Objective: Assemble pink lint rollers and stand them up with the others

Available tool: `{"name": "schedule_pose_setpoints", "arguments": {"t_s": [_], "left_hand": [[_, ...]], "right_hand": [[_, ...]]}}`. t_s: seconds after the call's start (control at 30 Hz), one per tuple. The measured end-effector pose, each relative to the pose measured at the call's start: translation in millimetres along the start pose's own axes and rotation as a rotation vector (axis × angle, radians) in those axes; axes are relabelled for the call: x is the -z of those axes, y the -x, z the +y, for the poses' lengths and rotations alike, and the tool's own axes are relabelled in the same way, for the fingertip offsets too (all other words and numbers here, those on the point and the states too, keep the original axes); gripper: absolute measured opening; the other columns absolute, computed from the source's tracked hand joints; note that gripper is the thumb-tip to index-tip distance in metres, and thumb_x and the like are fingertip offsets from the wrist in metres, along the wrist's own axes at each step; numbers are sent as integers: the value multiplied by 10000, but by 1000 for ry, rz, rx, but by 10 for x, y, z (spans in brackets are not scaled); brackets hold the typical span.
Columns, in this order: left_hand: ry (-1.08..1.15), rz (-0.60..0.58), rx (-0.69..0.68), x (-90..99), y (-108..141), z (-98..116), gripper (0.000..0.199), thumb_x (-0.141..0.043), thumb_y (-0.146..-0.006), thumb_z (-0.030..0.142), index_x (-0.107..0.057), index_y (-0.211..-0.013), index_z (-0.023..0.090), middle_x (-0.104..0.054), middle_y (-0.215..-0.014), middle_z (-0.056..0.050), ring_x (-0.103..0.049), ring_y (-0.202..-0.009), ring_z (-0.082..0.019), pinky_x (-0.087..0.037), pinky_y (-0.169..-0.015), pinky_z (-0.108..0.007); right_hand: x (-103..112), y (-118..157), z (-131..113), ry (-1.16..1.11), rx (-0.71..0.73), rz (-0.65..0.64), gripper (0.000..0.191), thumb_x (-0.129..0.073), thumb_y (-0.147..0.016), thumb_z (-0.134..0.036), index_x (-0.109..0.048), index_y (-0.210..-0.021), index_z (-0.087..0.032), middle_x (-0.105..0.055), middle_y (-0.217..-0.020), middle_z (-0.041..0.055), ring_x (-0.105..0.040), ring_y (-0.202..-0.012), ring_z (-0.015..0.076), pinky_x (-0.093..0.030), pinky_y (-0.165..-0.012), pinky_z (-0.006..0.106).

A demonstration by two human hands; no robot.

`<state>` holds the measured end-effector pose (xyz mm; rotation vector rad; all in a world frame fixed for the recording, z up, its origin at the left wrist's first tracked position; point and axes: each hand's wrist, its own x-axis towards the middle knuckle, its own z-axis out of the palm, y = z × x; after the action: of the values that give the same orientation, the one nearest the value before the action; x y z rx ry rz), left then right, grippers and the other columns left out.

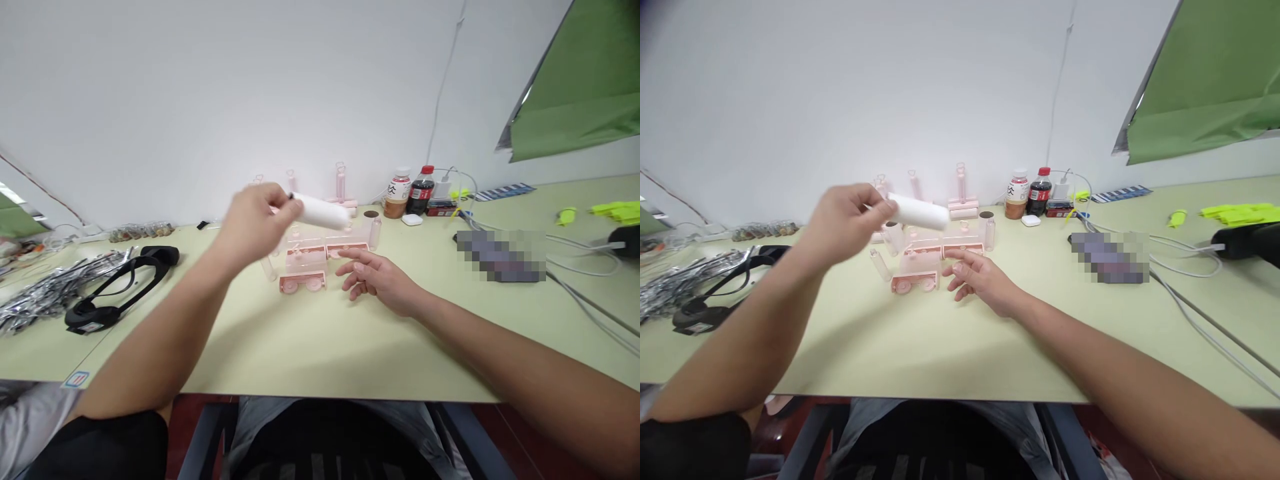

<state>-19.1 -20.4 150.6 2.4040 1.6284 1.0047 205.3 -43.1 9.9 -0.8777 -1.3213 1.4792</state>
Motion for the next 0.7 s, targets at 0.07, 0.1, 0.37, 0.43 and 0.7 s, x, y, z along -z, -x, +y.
{"name": "schedule_pose_setpoints", "arguments": {"t_s": [0.07,0.1,0.37,0.43,0.7], "left_hand": [[256,-162,-51,-234,218,89,313,-521,-868,469,-548,-735,187,-599,-622,-5,-543,-555,-141,-382,-530,-255],[344,-213,-56,-368,315,99,329,-498,-884,489,-532,-753,190,-601,-621,3,-544,-547,-136,-383,-530,-250],[-123,-443,-111,-987,627,-296,289,-403,-931,350,-573,-762,188,-656,-784,-76,-603,-709,-223,-388,-596,-303],[-262,-491,-88,-1075,635,-375,239,-427,-897,277,-599,-761,182,-664,-788,-99,-612,-716,-245,-391,-599,-316],[-153,-589,-85,-1141,641,-440,215,-466,-840,201,-558,-647,182,-635,-714,-78,-559,-623,-205,-369,-574,-307]], "right_hand": [[-15,18,-2,-64,139,-28,607,-739,-738,-521,-532,-1259,-288,-609,-1204,87,-642,-906,214,-573,-700,374],[-16,22,-8,-91,197,-16,618,-740,-722,-552,-533,-1244,-293,-597,-1236,83,-632,-960,229,-567,-742,394],[130,-83,-57,-60,220,261,420,-626,-760,-586,-566,-951,-217,-680,-978,87,-633,-921,267,-511,-694,371],[153,-106,-19,-20,195,295,404,-642,-746,-567,-554,-928,-217,-673,-919,69,-625,-869,246,-496,-673,351],[165,-78,30,342,236,173,417,-698,-724,-529,-584,-930,-184,-627,-850,50,-553,-758,195,-437,-643,307]]}}
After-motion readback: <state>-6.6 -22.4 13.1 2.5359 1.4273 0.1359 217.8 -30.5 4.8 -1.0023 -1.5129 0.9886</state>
